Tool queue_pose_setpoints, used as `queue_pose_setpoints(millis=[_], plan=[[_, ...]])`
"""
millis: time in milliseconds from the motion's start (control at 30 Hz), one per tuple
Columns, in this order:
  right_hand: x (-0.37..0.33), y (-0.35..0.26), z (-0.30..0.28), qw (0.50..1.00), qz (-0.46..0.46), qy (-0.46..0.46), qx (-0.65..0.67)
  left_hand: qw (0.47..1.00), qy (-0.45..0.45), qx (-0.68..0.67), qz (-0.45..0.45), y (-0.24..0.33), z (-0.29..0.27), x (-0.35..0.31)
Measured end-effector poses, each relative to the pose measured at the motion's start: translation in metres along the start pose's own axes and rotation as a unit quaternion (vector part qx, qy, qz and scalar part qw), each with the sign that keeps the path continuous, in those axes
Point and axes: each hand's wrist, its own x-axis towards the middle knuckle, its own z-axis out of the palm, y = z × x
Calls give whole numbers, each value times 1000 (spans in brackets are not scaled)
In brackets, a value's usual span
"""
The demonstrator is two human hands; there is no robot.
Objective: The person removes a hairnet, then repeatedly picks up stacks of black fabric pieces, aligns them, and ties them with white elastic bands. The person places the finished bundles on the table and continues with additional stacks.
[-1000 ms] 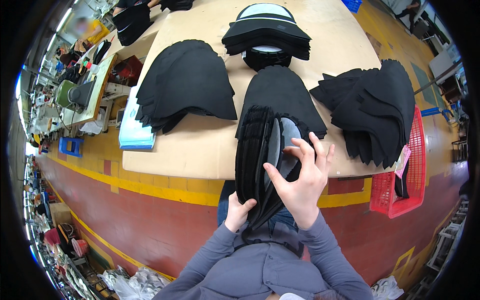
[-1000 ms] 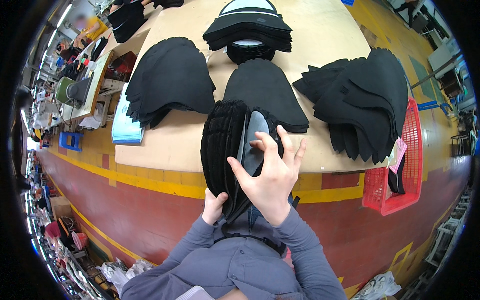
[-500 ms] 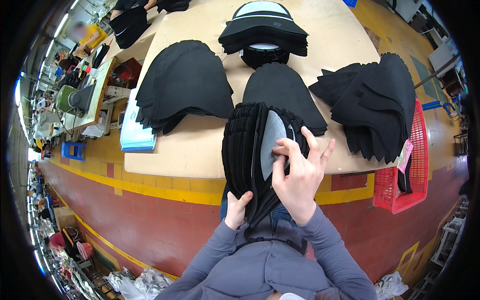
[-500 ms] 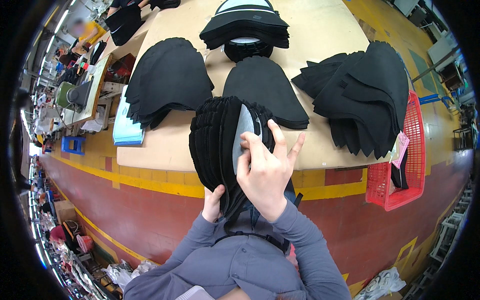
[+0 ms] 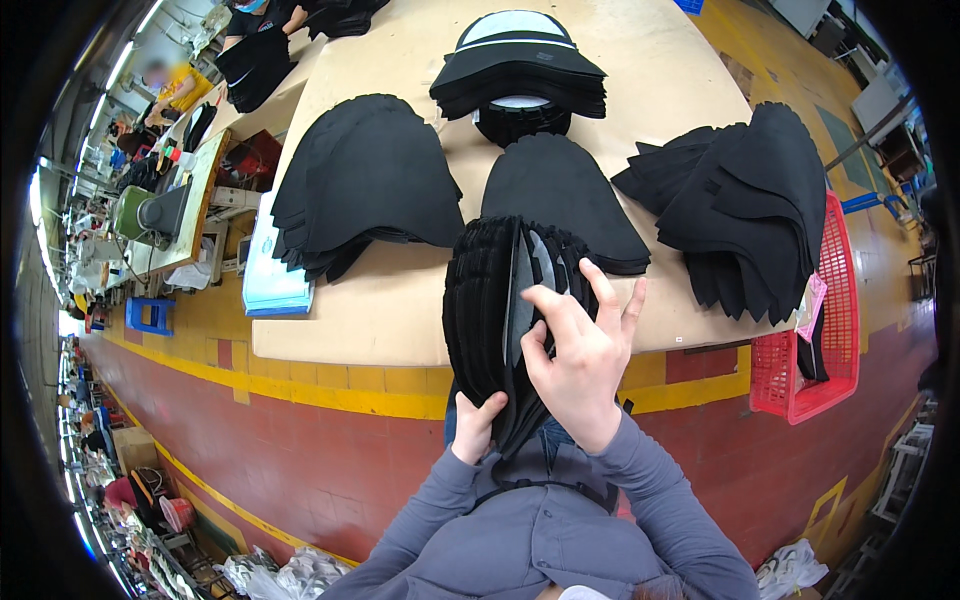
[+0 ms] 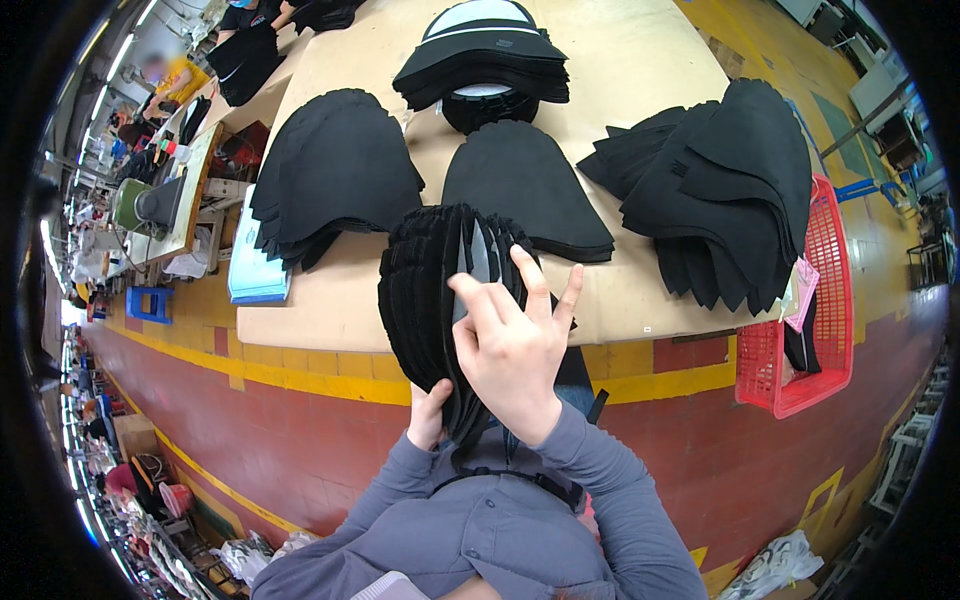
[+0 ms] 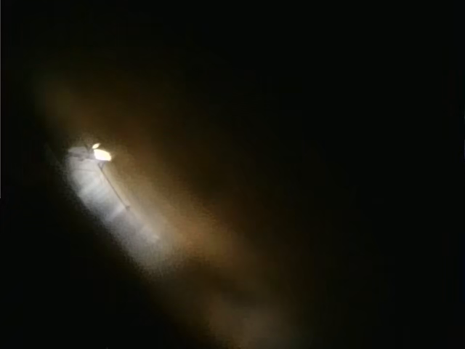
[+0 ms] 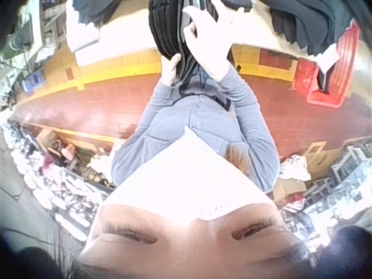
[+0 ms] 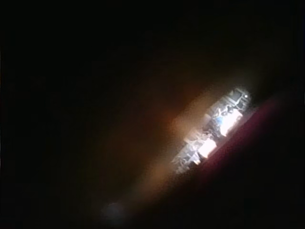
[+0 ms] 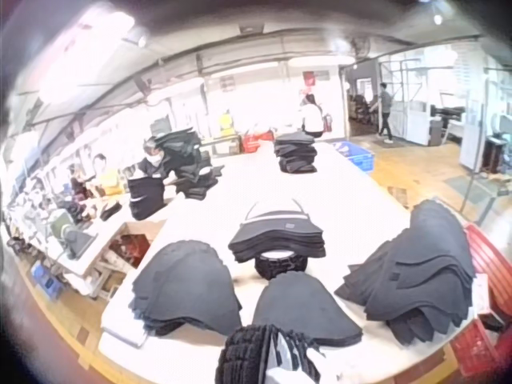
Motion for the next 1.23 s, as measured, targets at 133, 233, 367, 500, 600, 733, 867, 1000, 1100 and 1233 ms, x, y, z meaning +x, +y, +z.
queue_pose_setpoints(millis=[133,233,367,500,600,733,867,1000,1100,1233], plan=[[-2,5,1,999,-47,-18,-12,1000,-10,-24,-15,3,5,0],[-1,13,-6,998,-36,-49,2,999,-25,13,-32,-5,-5,-2],[0,13,-9,1000,8,-7,5,998,-32,2,-46,-12,-4,-4],[-2,13,-10,999,34,2,-9,998,-30,8,-46,-10,2,-7],[-3,12,-9,999,36,18,-6,998,-31,-8,-51,-10,1,-6],[-4,11,-9,999,46,10,-6,999,-29,-3,-21,-8,4,-4],[1,13,-4,997,39,59,17,999,-25,22,13,-8,4,-3],[-1,21,-4,996,-82,-39,-24,996,-10,87,17,-16,-8,-4],[3,14,-3,999,-32,-9,-9,997,-5,76,1,-12,-5,-3],[4,15,-2,1000,8,-15,-5,996,-6,92,9,2,10,-4]])
